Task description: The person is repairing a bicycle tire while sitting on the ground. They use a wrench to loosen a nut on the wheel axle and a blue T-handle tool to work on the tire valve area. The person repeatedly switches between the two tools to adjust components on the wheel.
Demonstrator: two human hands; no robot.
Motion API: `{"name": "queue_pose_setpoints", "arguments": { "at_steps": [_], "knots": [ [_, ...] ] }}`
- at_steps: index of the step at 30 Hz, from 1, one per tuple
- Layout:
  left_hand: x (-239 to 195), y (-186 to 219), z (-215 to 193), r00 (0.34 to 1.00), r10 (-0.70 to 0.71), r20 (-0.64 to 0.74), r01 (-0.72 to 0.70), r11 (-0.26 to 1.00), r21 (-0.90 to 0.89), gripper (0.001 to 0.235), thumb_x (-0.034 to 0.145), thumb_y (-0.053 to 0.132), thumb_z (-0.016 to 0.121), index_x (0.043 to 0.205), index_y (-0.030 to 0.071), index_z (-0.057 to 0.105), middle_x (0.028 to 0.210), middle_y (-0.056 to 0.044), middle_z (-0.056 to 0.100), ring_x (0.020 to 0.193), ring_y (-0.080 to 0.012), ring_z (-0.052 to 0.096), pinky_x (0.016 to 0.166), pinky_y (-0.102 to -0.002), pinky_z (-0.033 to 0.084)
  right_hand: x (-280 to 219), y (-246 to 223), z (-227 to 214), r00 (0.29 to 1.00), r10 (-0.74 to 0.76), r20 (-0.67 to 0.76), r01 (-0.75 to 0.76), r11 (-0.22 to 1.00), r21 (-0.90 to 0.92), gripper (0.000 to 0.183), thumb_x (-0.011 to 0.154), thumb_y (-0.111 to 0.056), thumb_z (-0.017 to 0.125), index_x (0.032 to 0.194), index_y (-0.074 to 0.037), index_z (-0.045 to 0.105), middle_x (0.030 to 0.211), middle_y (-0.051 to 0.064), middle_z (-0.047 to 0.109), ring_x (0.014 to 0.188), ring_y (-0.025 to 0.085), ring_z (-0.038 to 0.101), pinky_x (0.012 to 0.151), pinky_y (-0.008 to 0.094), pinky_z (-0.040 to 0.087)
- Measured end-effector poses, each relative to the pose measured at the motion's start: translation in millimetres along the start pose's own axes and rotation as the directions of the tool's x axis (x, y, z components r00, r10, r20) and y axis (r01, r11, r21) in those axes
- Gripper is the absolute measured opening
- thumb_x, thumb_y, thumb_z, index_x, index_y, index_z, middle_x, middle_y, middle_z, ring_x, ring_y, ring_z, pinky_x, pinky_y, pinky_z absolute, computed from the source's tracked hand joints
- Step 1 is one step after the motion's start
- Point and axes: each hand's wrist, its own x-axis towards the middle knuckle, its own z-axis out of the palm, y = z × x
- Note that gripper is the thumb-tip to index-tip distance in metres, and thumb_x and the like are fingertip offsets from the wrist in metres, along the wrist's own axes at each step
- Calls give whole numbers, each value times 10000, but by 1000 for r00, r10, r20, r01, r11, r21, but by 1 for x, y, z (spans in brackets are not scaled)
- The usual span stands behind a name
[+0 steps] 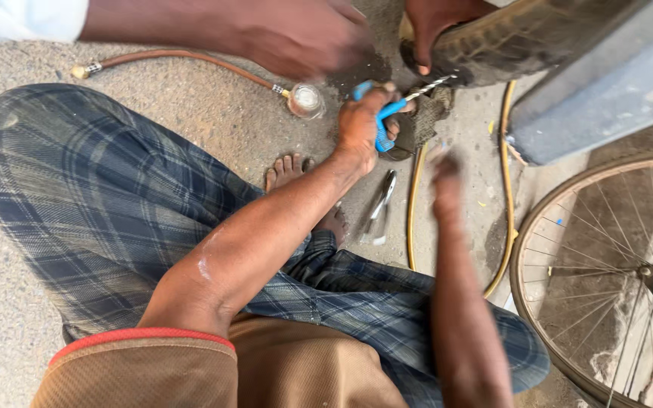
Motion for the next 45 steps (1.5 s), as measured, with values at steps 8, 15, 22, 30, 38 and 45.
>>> {"name": "queue_pose_setpoints", "arguments": {
  "at_steps": [8,15,22,30,38,45],
  "knots": [
    [-13,19,17,979,174,108,-194,959,207,110,944,190,728,939,87,693,784,-54,718,483,-87,558,397,-254,458,75,-106,-2,791,-596,-140,600,709,370,781,1066,-511,684,1623,-143,278,1664,126,392,1467,307,481,1115,503,526],
    [-31,-3,37,980,201,4,-199,965,168,158,969,180,690,893,41,681,701,-20,663,470,-77,527,386,-253,450,34,-140,-1,819,-560,-124,568,762,311,694,1061,-502,704,1544,-117,387,1550,118,497,1382,279,548,1067,481,579],
    [-6,27,23,949,256,183,-303,899,317,170,939,205,691,901,40,696,746,-37,750,435,-76,536,360,-251,444,13,-159,13,809,-577,-112,575,738,353,777,1031,-534,737,1569,-125,355,1583,111,460,1416,277,544,1063,493,606],
    [48,83,24,866,132,483,-396,771,499,205,923,229,716,841,43,695,676,-53,738,401,-83,564,364,-241,453,19,-158,8,807,-572,-145,581,729,362,799,1044,-515,753,1615,-117,361,1575,130,512,1308,259,578,960,410,609],
    [70,107,38,786,126,606,-510,685,520,211,901,186,730,783,50,619,661,-48,730,422,-76,565,361,-259,430,11,-163,13,801,-581,-145,593,733,334,786,1048,-524,743,1594,-113,354,1593,107,494,1383,225,622,1018,428,667],
    [92,109,55,794,65,605,-526,573,629,204,936,230,718,851,68,627,671,-1,707,466,-66,603,381,-268,429,10,-164,6,819,-545,-181,573,756,316,797,1024,-549,720,1586,-127,343,1519,101,528,1256,196,617,944,392,629]
  ]
}}
